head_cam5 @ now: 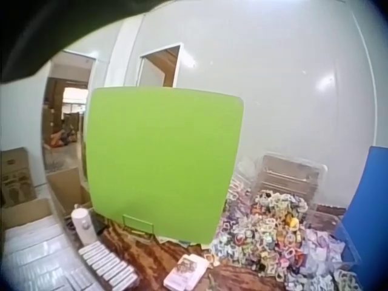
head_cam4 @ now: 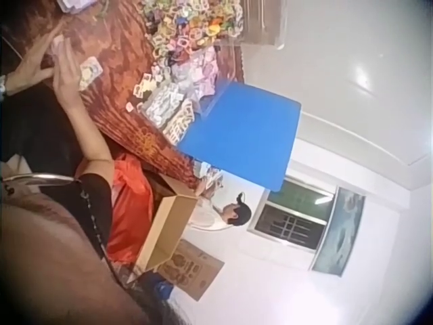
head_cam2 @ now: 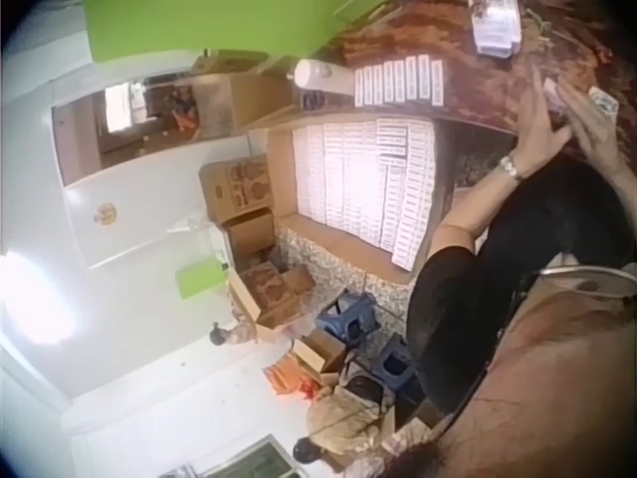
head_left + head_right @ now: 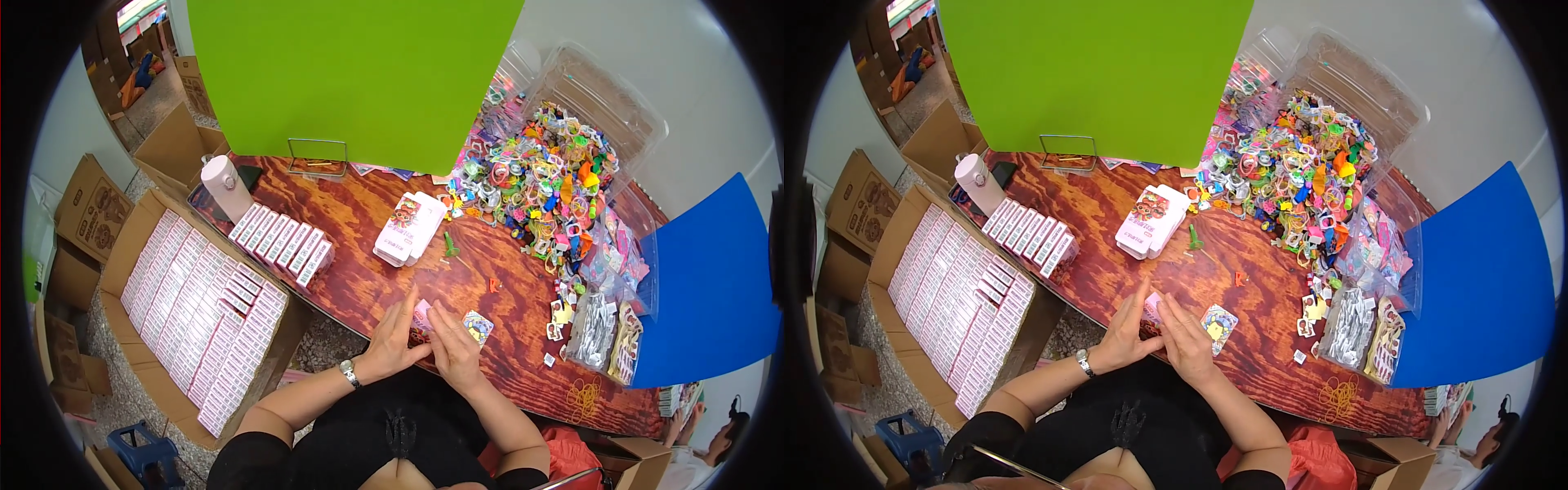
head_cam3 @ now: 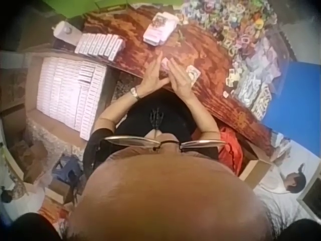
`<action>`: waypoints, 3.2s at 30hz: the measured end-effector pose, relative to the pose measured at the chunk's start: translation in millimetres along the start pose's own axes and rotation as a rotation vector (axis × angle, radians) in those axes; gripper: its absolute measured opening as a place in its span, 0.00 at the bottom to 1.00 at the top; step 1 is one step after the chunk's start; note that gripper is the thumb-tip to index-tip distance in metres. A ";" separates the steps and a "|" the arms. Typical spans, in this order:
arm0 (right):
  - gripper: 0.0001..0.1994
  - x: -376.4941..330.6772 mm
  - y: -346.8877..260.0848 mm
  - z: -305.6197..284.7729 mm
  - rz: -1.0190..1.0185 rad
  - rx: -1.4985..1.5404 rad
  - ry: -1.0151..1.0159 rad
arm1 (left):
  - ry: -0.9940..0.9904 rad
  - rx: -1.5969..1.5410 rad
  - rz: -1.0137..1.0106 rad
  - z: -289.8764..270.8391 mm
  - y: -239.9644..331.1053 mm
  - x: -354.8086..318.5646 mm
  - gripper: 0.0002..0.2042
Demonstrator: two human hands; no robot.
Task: Pack small colorful items into pink cardboard boxes and arrange them into a larger shipping carton.
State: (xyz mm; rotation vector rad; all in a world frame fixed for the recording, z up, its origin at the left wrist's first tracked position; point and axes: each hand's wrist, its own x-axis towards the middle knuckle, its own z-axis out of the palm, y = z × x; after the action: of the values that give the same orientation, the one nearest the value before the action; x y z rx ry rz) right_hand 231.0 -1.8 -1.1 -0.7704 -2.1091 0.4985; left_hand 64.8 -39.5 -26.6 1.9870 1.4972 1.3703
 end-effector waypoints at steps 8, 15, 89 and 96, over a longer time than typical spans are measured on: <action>0.21 12.6 12.6 16.8 0.110 0.122 -0.118 | -0.048 0.444 0.046 -73.2 -3.9 20.0 0.27; 0.26 68.3 43.6 51.3 -0.092 -0.221 -0.039 | 0.058 0.907 -0.034 -92.3 -63.6 27.4 0.21; 0.09 34.2 -16.2 -3.7 0.394 0.326 0.043 | 0.109 0.266 0.125 -18.9 2.2 19.7 0.46; 0.08 36.7 -20.9 -5.8 0.362 0.185 0.032 | 0.116 0.440 0.249 -18.8 2.5 19.5 0.48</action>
State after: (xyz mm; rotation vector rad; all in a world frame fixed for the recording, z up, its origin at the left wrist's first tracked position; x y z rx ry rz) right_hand 210.8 8.0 35.1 -1.0487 -1.8667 0.8557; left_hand 50.9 -29.1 -5.6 2.4684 1.7758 1.3569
